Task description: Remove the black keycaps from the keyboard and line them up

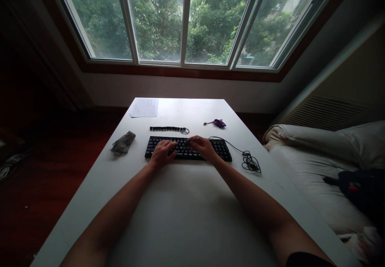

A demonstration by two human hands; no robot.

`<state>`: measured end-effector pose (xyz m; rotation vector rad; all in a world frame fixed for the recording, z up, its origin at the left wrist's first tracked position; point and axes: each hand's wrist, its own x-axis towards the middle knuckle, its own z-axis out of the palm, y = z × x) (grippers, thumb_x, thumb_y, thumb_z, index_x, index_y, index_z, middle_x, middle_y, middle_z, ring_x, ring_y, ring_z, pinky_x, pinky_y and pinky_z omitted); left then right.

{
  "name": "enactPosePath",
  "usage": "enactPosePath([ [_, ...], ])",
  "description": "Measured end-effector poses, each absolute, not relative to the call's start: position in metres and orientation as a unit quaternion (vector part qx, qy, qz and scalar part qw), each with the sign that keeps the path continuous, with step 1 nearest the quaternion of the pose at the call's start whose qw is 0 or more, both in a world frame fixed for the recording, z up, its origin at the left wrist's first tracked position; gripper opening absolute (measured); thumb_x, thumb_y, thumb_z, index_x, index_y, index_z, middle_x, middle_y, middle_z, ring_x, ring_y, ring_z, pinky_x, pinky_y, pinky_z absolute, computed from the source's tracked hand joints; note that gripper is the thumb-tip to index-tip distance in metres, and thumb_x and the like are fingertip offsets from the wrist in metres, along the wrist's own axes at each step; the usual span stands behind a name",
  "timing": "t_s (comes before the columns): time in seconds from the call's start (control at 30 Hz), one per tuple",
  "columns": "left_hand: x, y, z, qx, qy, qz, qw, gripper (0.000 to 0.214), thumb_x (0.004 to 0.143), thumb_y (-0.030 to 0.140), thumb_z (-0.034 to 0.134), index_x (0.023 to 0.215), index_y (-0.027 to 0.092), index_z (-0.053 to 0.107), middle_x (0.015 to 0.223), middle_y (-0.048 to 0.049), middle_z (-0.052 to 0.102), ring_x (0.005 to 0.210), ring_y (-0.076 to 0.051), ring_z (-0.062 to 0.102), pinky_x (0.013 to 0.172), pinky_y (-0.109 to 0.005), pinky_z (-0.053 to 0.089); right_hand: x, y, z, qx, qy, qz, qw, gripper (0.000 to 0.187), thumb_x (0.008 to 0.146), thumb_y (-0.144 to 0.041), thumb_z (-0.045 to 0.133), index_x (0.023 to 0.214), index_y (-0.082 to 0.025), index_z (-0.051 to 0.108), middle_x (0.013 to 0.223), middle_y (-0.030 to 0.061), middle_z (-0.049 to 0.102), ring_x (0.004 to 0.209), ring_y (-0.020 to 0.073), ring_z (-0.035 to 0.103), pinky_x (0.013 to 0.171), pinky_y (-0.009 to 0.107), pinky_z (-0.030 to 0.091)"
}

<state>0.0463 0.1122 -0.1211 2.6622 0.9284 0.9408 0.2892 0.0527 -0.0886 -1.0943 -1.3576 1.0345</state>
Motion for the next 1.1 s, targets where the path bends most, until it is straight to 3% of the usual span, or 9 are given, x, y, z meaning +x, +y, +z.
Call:
enactPosePath([
  [0.17, 0.047, 0.111, -0.121, 0.892, 0.299, 0.328, 0.085, 0.029, 0.092, 0.029, 0.058, 0.12, 0.026, 0.064, 0.107, -0.0054, 0.067, 0.099, -0.024, 0.06, 0.092, -0.042, 0.048, 0.272, 0.052, -0.096, -0.442, -0.571, 0.449, 0.526, 0.031, 0.082, -0.05, 0.071, 0.103, -0.027, 0.071, 0.09, 0.0033, 0.071, 0.086, 0.0233, 0.072, 0.074, 0.038, 0.062],
  [0.37, 0.048, 0.114, -0.127, 0.891, 0.279, 0.349, 0.087, 0.022, 0.091, 0.022, 0.059, 0.111, 0.025, 0.067, 0.104, -0.0048, 0.069, 0.096, -0.022, 0.061, 0.091, -0.04, 0.049, 0.27, 0.052, -0.105, -0.425, -0.568, 0.451, 0.542, 0.033, 0.082, -0.047, 0.072, 0.103, -0.021, 0.071, 0.087, 0.0041, 0.071, 0.082, 0.0217, 0.071, 0.069, 0.033, 0.06],
  [0.67, 0.048, 0.116, -0.13, 0.885, 0.266, 0.364, 0.114, 0.026, 0.087, 0.013, 0.059, 0.107, 0.026, 0.069, 0.109, -0.0051, 0.066, 0.1, -0.021, 0.062, 0.09, -0.038, 0.051, 0.264, 0.05, -0.11, -0.429, -0.543, 0.473, 0.545, 0.032, 0.082, -0.045, 0.072, 0.102, -0.021, 0.068, 0.083, 0.0031, 0.07, 0.082, 0.0209, 0.07, 0.067, 0.032, 0.059],
  [0.87, 0.049, 0.111, -0.123, 0.865, 0.275, 0.392, 0.154, 0.016, 0.089, 0.02, 0.061, 0.102, 0.025, 0.069, 0.108, -0.0061, 0.065, 0.1, -0.02, 0.064, 0.088, -0.034, 0.054, 0.265, 0.05, -0.108, -0.439, -0.501, 0.485, 0.567, 0.033, 0.081, -0.046, 0.071, 0.099, -0.02, 0.065, 0.084, 0.0019, 0.066, 0.076, 0.0189, 0.069, 0.064, 0.031, 0.057],
  [1.1, 0.049, 0.11, -0.121, 0.844, 0.301, 0.408, 0.174, 0.016, 0.091, 0.02, 0.059, 0.102, 0.025, 0.068, 0.107, -0.0051, 0.066, 0.097, -0.019, 0.065, 0.085, -0.032, 0.054, 0.272, 0.053, -0.101, -0.504, -0.466, 0.41, 0.601, 0.026, 0.086, -0.045, 0.06, 0.089, -0.02, 0.062, 0.079, -0.0007, 0.061, 0.055, 0.0099, 0.052, 0.053, 0.024, 0.044],
])
